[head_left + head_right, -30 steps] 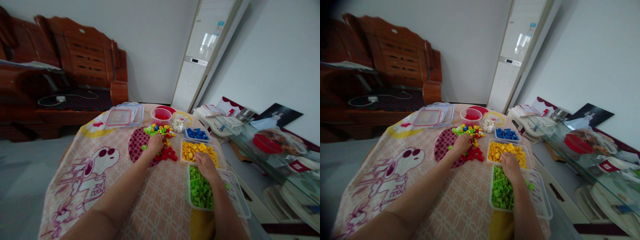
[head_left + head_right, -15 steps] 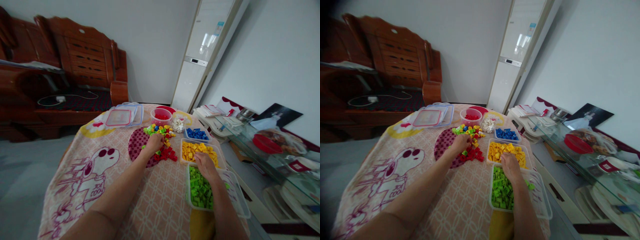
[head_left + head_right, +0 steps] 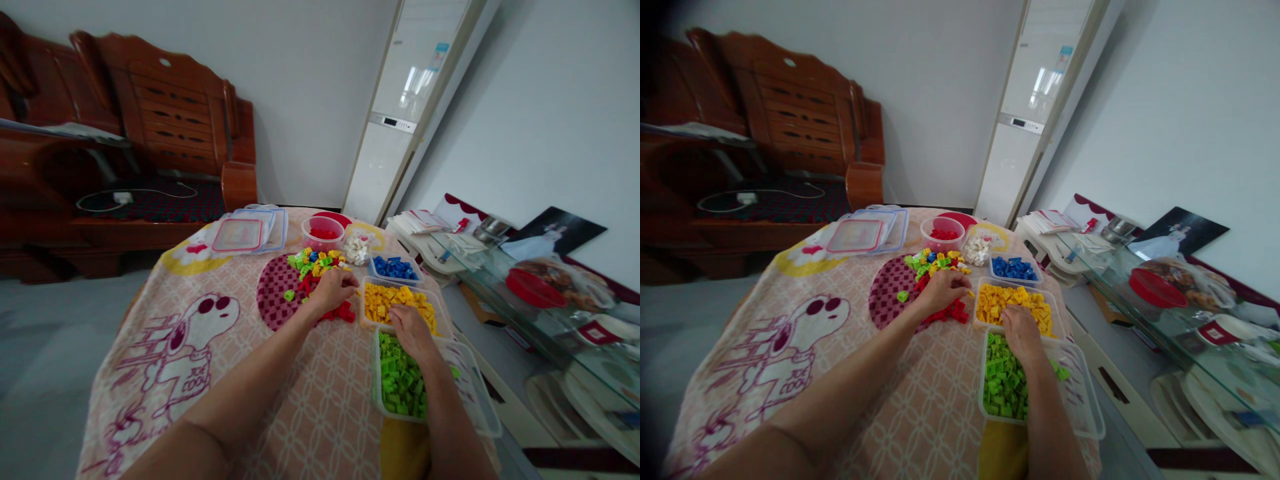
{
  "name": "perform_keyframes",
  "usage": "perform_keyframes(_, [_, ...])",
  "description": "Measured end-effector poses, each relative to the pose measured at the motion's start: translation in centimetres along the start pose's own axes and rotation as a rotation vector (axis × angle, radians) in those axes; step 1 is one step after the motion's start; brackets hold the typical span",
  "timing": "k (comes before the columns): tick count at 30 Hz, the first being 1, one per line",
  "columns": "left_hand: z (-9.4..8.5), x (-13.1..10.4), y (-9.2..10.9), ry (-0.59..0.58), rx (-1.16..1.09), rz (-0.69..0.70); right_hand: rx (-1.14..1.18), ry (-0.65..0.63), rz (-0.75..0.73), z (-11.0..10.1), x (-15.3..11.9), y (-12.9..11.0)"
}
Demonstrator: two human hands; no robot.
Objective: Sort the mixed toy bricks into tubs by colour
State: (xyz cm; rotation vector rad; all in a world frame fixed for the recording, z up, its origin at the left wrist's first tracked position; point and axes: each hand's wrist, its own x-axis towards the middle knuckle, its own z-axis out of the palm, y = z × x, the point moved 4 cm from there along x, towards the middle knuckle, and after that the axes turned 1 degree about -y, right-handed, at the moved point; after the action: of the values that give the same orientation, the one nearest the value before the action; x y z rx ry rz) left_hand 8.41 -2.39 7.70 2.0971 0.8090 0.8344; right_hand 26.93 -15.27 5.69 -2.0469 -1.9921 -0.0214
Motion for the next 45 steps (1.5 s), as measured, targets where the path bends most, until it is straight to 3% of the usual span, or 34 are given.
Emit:
perform_keyframes(4, [2.0,-0.4,1.0,-0.054,-0.016,0.058,-0.001,0.019,0.001,-0.1,-0.1,-0.2])
perform_keyframes(7, [2.2,-0.4,0.8,-0.072,-0.014,0.067,0.001,0.029,0.008,0.0,-0.1,-0.1])
perform_keyframes(15, [-2.8,0.2,-1.3,0.112,0.246,-0.014,-0.012,-0.004,0.022,-0.1,-0.1,-0.1])
perform_keyframes(18, [-3.4,0.2,-2.0,0.124,0.369,-0.052,-0.013,0.001,0.026,0.0,-0.1,-0.1])
perform_keyframes(28, [0.7,-0.3,-4.1,-0.207,0.614,0.068,-0.009,0.055,0.028,0.1,-0.2,0.0])
perform_keyframes(35, [-0.2,-0.3,-4.2,-0.150,0.558,0.025,-0.016,0.027,0.023,0.1,-0.1,0.0])
perform_keyframes(40, [-0.6,0.0,-2.7,-0.027,0.361,0.040,-0.012,0.014,0.021,0.1,-0.1,0.0])
perform_keyframes(45, [0.7,-0.1,-0.3,-0.018,0.164,0.077,-0.015,-0.001,0.006,0.0,0.0,-0.1])
